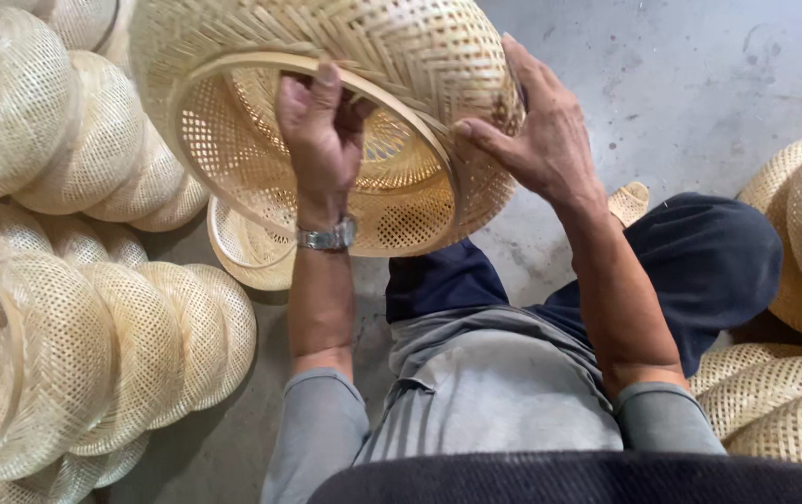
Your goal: The person uses a knife to trim and smooth the rim of a woven basket, rotating it to work around the circumference. They then place the basket aside and pick up another one to repeat the process.
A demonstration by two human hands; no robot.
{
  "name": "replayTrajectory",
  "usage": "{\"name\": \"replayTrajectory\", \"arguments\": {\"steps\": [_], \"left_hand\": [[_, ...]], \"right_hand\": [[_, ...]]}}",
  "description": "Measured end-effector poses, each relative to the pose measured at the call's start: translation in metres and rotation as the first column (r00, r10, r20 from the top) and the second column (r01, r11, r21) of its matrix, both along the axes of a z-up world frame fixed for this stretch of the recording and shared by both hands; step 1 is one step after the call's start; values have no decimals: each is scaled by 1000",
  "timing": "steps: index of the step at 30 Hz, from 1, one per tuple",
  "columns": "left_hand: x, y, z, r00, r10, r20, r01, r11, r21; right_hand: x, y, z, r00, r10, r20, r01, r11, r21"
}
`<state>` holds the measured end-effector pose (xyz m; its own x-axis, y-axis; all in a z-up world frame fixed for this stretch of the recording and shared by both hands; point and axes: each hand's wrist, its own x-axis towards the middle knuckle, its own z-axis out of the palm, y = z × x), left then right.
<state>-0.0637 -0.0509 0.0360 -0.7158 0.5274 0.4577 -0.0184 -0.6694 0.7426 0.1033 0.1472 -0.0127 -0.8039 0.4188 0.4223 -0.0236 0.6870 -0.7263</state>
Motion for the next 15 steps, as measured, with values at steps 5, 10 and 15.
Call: {"name": "replayTrajectory", "arguments": {"steps": [5, 10, 15], "left_hand": [[4, 16, -6, 999, -41, -15, 40, 999, -29], [-6, 21, -2, 995, -96, -38, 92, 992, -90], [-12, 28, -14, 995, -81, -51, 69, 977, -203]], "right_hand": [[1, -3, 10, 997, -55, 47, 58, 996, -74], [0, -7, 2, 998, -33, 49, 44, 970, -241], [-7, 5, -22, 994, 101, -52, -113, 904, -411]]}}
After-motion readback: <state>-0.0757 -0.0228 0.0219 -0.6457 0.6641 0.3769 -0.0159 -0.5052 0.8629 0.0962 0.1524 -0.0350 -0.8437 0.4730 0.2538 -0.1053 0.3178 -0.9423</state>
